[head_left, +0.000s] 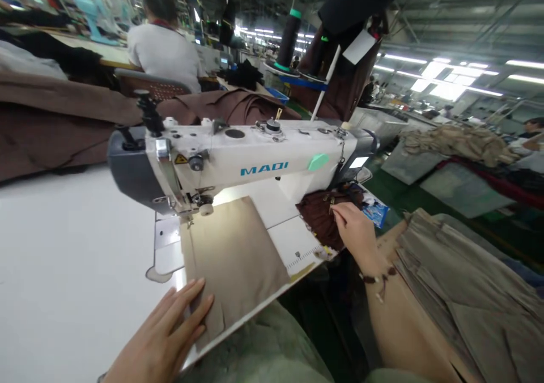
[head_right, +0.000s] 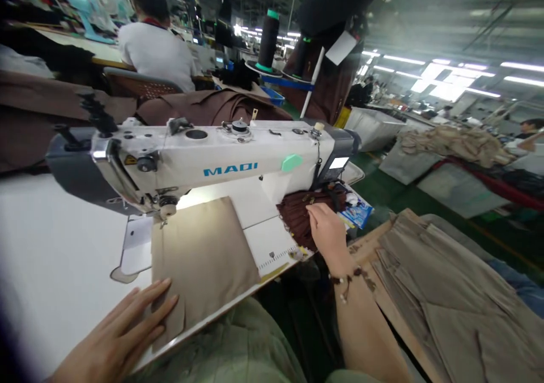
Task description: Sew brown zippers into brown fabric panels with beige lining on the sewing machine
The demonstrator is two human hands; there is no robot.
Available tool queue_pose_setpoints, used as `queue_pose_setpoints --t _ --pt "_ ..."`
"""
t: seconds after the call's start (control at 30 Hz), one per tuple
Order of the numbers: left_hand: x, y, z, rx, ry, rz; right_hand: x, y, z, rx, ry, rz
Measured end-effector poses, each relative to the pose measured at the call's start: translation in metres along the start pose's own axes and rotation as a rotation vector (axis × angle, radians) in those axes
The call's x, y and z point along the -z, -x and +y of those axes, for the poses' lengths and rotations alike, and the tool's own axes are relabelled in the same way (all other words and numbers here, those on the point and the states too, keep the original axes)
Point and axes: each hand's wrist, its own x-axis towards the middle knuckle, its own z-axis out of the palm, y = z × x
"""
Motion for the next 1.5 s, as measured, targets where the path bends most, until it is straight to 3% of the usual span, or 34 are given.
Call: queue_pose_setpoints --t 0.1,0.37,0.5,0.63,0.7,0.77,0.83,0.9,1.0,1.13,1.23,1.3,1.37,1.5 --pt "-0.001 0.003 -0.003 -0.057 -0.111 -0.015 -0.006 -0.027 0.018 0.048 0.084 -0.086" --pt "0.001 0.004 0.000 -0.068 -0.215 -0.019 -0.015 -0.057 0.010 0.150 0.153 -0.228" --pt "0.001 0.002 0.002 -0.057 -0.244 -0.016 -0.019 -0.058 0.019 0.136 0.106 -0.193" --pt "0.008 -0.005 0.007 -0.070 -0.250 -0.014 -0.019 -0.053 0.019 0.032 0.019 -0.016" --pt "0.013 -0.008 0.013 -0.059 -0.266 -0.026 -0.019 -0.045 -0.001 -0.038 -0.054 0.098" --pt "0.017 -0.010 0.021 -0.039 -0.290 -0.063 -0.020 -0.032 -0.039 -0.085 -0.272 0.173" --pt "0.019 -0.012 0.029 -0.010 -0.298 -0.086 -0.023 -0.012 -0.087 -0.062 -0.702 0.171" --pt "0.021 -0.013 0.036 0.058 -0.261 -0.070 -0.029 0.011 -0.134 0.175 -0.914 0.034" --pt "0.024 -0.016 0.046 0.183 -0.140 -0.047 -0.041 0.041 -0.180 0.551 -0.818 -0.189" --pt "0.026 -0.018 0.050 0.205 0.017 -0.068 -0.043 0.049 -0.187 0.699 -0.629 -0.306" --pt "0.025 -0.017 0.049 0.168 -0.002 -0.085 -0.031 0.027 -0.181 0.735 -0.631 -0.523" --pt "0.024 -0.016 0.048 0.136 -0.034 -0.080 -0.027 0.007 -0.185 0.704 -0.606 -0.594" --pt "0.024 -0.015 0.047 0.120 -0.043 -0.080 -0.033 -0.012 -0.196 0.655 -0.540 -0.523" --pt "0.024 -0.015 0.047 0.126 -0.067 -0.083 -0.064 -0.030 -0.218 0.681 -0.502 -0.400"
